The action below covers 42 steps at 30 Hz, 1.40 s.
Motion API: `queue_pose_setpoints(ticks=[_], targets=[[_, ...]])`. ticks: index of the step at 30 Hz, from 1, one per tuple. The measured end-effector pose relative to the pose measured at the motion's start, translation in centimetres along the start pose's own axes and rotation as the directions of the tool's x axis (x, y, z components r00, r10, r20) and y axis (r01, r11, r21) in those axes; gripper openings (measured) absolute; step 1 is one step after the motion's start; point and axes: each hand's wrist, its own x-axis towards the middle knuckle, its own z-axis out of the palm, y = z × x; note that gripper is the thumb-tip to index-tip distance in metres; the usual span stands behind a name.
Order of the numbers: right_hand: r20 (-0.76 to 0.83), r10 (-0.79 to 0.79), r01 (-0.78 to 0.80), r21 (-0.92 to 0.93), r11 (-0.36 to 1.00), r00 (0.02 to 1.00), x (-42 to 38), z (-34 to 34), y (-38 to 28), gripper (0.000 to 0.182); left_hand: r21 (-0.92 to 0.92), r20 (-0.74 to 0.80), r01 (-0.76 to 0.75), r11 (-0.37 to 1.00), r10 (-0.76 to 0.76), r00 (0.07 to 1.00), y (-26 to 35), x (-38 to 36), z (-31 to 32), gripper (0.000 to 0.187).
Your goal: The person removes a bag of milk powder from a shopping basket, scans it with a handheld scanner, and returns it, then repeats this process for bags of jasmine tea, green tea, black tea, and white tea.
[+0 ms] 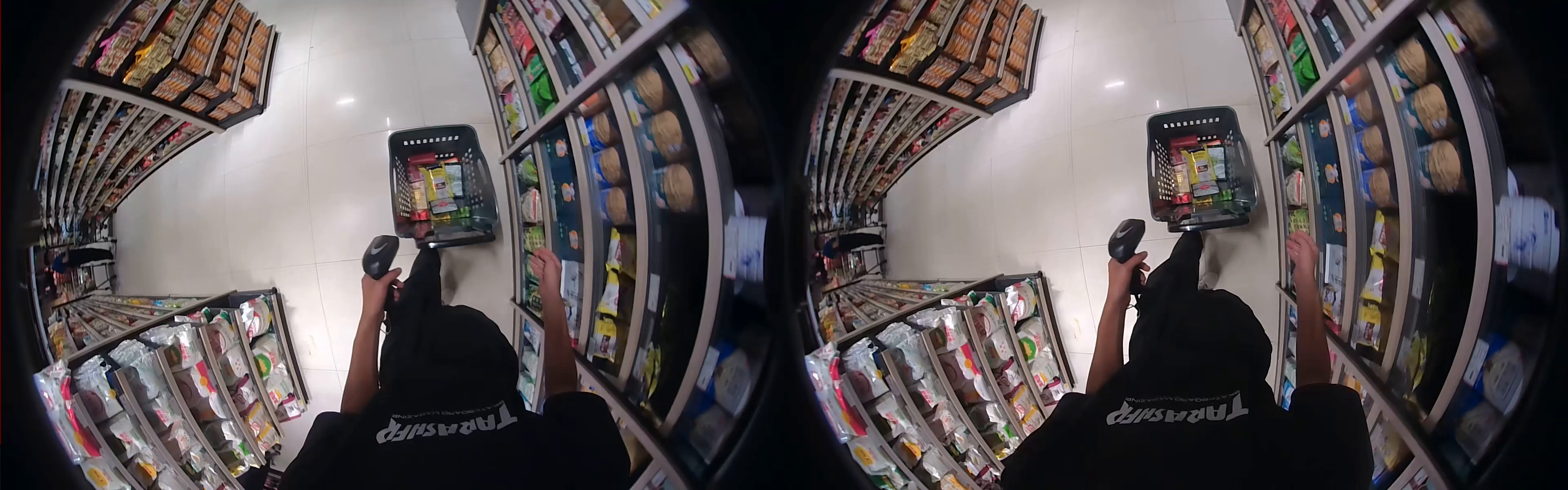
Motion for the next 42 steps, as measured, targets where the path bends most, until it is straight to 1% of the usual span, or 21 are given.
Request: queue_pose_setpoints(ticks=[2, 5, 6, 7, 9, 12, 15, 16, 19, 21, 22, 23, 26, 29, 30, 33, 35, 36, 39, 40, 42], targets=[[0.088, 0.005, 0.0, -0.049, 0.999, 0.996, 2.2, 6.4, -2.6, 0.022, -0.009, 0.001, 0.034, 0.999, -0.034, 0.999, 1.0, 1.9, 1.4, 0.02], [0.263, -0.019, 0.104, -0.317, 0.943, 0.965, 7.5, 13.1, -2.2, 0.02, 0.017, 0.005, 0.08, 0.997, -0.08, 0.997, 2.3, 5.8, 3.4, 0.018], [0.307, -0.039, 0.189, -0.475, 0.859, 0.951, 8.5, 15.5, -2.2, 0.019, 0.025, 0.025, 0.088, 0.996, -0.089, 0.996, 2.3, 7.5, 3.7, 0.018], [0.419, -0.11, 0.33, -0.499, 0.801, 0.901, 11.4, 17.0, -0.2, 0.021, 0.044, -0.003, 0.108, 0.993, -0.108, 0.994, 3.1, 8.8, 4.3, 0.019], [0.497, -0.138, 0.46, -0.613, 0.642, 0.856, 15.6, 19.1, 3.1, 0.025, 0.08, -0.016, 0.067, 0.995, -0.066, 0.998, 1.9, 13.0, 4.6, 0.021], [0.481, -0.054, 0.452, -0.771, 0.448, 0.875, 18.7, 23.9, 6.0, 0.026, 0.168, -0.091, 0.094, 0.981, -0.08, 0.993, 1.8, 18.1, 5.5, 0.022], [0.462, 0.017, 0.403, -0.791, 0.46, 0.887, 24.1, 27.7, 12.0, 0.028, 0.212, -0.132, 0.144, 0.967, -0.117, 0.984, -1.3, 24.0, 6.1, 0.023], [0.484, 0.046, 0.422, -0.802, 0.422, 0.874, 26.7, 28.8, 14.4, 0.028, 0.149, -0.141, 0.175, 0.973, -0.154, 0.978, -1.4, 25.8, 6.6, 0.023], [0.492, 0.109, 0.441, -0.842, 0.31, 0.864, 32.9, 31.9, 21.1, 0.032, 0.133, -0.217, 0.274, 0.953, -0.241, 0.946, -3.8, 29.7, 7.0, 0.016], [0.466, 0.103, 0.415, -0.851, 0.321, 0.879, 37.5, 33.4, 26.6, 0.037, 0.091, -0.238, 0.314, 0.945, -0.285, 0.928, -4.6, 31.0, 7.1, 0.016], [0.436, 0.123, 0.41, -0.893, 0.186, 0.892, 39.5, 33.8, 29.0, 0.04, 0.075, -0.244, 0.331, 0.941, -0.304, 0.921, -5.0, 31.5, 7.0, 0.017], [0.417, 0.133, 0.415, -0.909, 0.048, 0.899, 41.8, 34.7, 31.0, 0.043, 0.106, -0.23, 0.36, 0.927, -0.329, 0.916, -5.8, 32.0, 6.7, 0.023], [0.353, 0.07, 0.359, -0.928, -0.104, 0.933, 46.3, 35.6, 36.0, 0.051, 0.185, -0.213, 0.436, 0.881, -0.397, 0.893, -8.2, 31.3, 5.5, 0.047], [0.384, -0.072, 0.349, -0.892, -0.289, 0.921, 47.6, 37.0, 37.3, 0.064, 0.196, -0.24, 0.487, 0.851, -0.439, 0.866, -9.6, 31.2, 5.4, 0.069], [0.433, -0.153, 0.37, -0.872, -0.32, 0.888, 48.4, 36.9, 37.9, 0.061, 0.194, -0.225, 0.507, 0.84, -0.465, 0.856, -9.6, 31.4, 5.5, 0.073], [0.459, -0.108, 0.414, -0.863, -0.291, 0.882, 50.6, 36.9, 38.5, 0.054, 0.225, -0.253, 0.503, 0.834, -0.449, 0.857, -11.7, 31.1, 5.4, 0.076], [0.511, 0.015, 0.499, -0.832, -0.243, 0.859, 51.3, 36.0, 37.9, 0.044, 0.212, -0.27, 0.506, 0.836, -0.448, 0.852, -11.6, 31.1, 5.6, 0.075], [0.537, 0.072, 0.538, -0.813, -0.221, 0.841, 51.0, 36.2, 36.3, 0.04, 0.2, -0.346, 0.491, 0.848, -0.408, 0.845, -10.6, 31.2, 6.3, 0.06], [0.569, 0.194, 0.599, -0.778, -0.187, 0.799, 47.6, 36.4, 29.6, 0.028, 0.035, -0.224, 0.388, 0.921, -0.372, 0.901, -7.6, 30.9, 6.3, 0.039], [0.616, 0.192, 0.643, -0.749, -0.158, 0.764, 46.0, 36.2, 27.4, 0.027, 0.079, -0.255, 0.335, 0.939, -0.306, 0.917, -5.6, 30.8, 6.9, 0.021], [0.679, 0.191, 0.7, -0.709, -0.081, 0.709, 42.2, 35.0, 23.5, 0.028, 0.071, -0.232, 0.359, 0.931, -0.335, 0.913, -2.4, 29.6, 7.1, 0.02]])
